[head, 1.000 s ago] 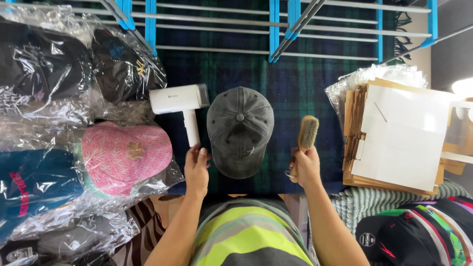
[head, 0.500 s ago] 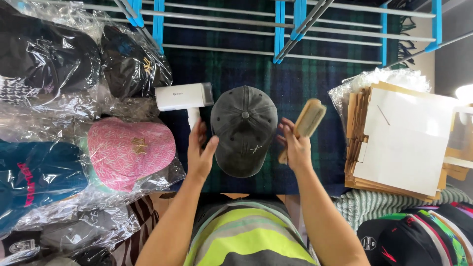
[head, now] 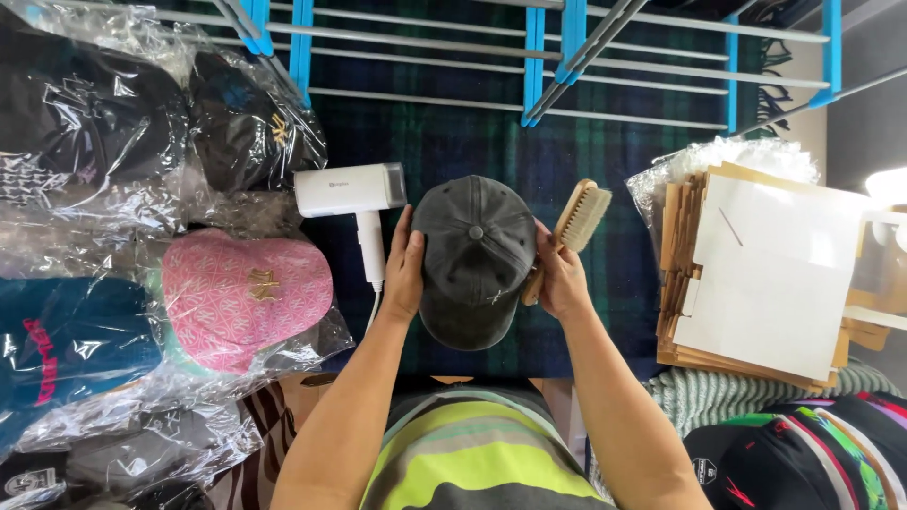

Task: Using a handheld steamer and a brush to clean and reshape a black baseball cap at a workstation.

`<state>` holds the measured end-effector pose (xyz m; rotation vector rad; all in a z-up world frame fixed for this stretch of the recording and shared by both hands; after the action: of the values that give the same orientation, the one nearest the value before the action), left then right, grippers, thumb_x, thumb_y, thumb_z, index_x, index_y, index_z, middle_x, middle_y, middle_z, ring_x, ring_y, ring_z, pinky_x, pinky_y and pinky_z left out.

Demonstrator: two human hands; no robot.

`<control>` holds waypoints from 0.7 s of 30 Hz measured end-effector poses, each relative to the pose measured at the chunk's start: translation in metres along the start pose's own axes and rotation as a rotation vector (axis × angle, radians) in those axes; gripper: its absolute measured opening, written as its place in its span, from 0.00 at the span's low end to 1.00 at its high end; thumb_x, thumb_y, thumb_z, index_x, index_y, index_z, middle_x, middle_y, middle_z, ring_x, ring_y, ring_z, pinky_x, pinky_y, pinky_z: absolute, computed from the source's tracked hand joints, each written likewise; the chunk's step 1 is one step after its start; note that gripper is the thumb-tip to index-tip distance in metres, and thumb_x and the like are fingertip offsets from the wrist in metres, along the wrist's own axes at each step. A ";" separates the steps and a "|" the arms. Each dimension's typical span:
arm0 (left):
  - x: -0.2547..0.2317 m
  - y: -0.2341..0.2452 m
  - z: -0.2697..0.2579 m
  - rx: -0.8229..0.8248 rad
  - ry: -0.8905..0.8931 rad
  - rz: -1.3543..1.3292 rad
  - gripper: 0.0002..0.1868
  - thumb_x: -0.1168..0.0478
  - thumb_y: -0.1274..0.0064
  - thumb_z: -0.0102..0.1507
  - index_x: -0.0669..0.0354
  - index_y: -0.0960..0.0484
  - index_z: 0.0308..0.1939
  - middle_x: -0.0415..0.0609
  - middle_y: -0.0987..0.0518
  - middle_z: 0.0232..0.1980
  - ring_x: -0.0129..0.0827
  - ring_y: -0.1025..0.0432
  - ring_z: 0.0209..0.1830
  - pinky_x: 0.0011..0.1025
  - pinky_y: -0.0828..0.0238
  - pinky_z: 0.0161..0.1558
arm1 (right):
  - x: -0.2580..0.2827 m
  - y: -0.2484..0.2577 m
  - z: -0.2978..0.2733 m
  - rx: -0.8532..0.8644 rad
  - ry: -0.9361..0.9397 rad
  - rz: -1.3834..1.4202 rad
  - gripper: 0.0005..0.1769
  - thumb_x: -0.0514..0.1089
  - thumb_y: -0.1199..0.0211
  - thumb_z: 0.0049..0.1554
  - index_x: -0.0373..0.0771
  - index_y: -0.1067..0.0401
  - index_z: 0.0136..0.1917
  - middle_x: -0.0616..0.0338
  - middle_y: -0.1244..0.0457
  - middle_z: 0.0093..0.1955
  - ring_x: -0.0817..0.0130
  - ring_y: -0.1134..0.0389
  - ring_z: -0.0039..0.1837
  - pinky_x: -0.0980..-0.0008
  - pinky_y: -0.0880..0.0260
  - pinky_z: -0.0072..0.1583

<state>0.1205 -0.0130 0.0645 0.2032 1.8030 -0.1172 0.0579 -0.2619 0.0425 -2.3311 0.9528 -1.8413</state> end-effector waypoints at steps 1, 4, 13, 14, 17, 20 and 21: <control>-0.004 0.000 0.002 0.006 -0.007 0.000 0.38 0.34 0.67 0.71 0.44 0.46 0.81 0.59 0.45 0.81 0.55 0.51 0.80 0.52 0.54 0.76 | 0.005 -0.008 -0.006 -0.002 0.009 0.001 0.22 0.47 0.40 0.66 0.36 0.30 0.69 0.49 0.30 0.53 0.59 0.27 0.51 0.54 0.23 0.49; -0.018 0.001 0.007 0.009 -0.073 0.068 0.31 0.38 0.68 0.73 0.40 0.39 0.78 0.55 0.47 0.82 0.52 0.53 0.81 0.50 0.56 0.77 | 0.014 -0.026 -0.018 -0.078 0.166 -0.170 0.25 0.46 0.43 0.67 0.38 0.36 0.75 0.48 0.43 0.77 0.51 0.44 0.77 0.45 0.34 0.66; -0.021 0.006 -0.032 -0.155 0.089 -0.032 0.36 0.36 0.66 0.72 0.48 0.42 0.79 0.61 0.43 0.79 0.55 0.47 0.78 0.50 0.51 0.75 | -0.005 -0.015 -0.052 -0.172 0.147 -0.049 0.18 0.44 0.42 0.66 0.31 0.29 0.65 0.50 0.33 0.55 0.61 0.31 0.55 0.51 0.24 0.54; -0.015 0.004 -0.047 -0.199 0.222 -0.169 0.34 0.43 0.61 0.72 0.53 0.42 0.78 0.63 0.41 0.78 0.56 0.45 0.77 0.51 0.48 0.74 | -0.032 0.009 -0.054 -0.179 0.044 -0.078 0.14 0.43 0.39 0.64 0.34 0.26 0.60 0.52 0.32 0.51 0.60 0.30 0.52 0.51 0.23 0.52; 0.036 0.003 -0.063 -0.203 0.357 -0.279 0.29 0.56 0.52 0.69 0.57 0.35 0.75 0.61 0.31 0.63 0.51 0.35 0.64 0.48 0.37 0.65 | -0.090 0.050 -0.062 -0.162 -0.127 -0.105 0.07 0.41 0.33 0.60 0.37 0.23 0.51 0.54 0.31 0.44 0.57 0.29 0.45 0.49 0.23 0.47; 0.081 0.008 -0.070 -0.157 0.387 -0.220 0.24 0.60 0.48 0.68 0.54 0.26 0.70 0.54 0.21 0.48 0.42 0.27 0.51 0.41 0.29 0.56 | -0.096 0.039 -0.084 -0.182 -0.236 -0.172 0.08 0.42 0.30 0.59 0.36 0.26 0.46 0.52 0.32 0.38 0.56 0.28 0.39 0.49 0.22 0.43; 0.088 0.008 -0.057 -0.146 0.384 -0.191 0.21 0.60 0.48 0.69 0.51 0.23 0.67 0.51 0.21 0.46 0.38 0.27 0.49 0.38 0.28 0.54 | -0.087 0.027 -0.079 -0.211 -0.251 -0.237 0.11 0.44 0.30 0.59 0.35 0.27 0.45 0.51 0.32 0.35 0.57 0.28 0.36 0.51 0.20 0.41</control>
<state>0.0473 0.0124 -0.0072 -0.0569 2.2027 -0.0848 -0.0342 -0.2159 -0.0197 -2.8279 0.9113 -1.5250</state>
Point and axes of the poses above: each hand's wrist, its own z-axis towards the middle knuckle, its own y-axis out of the back of the hand, x = y × z, the point moved 2 cm from there along z, towards the middle knuckle
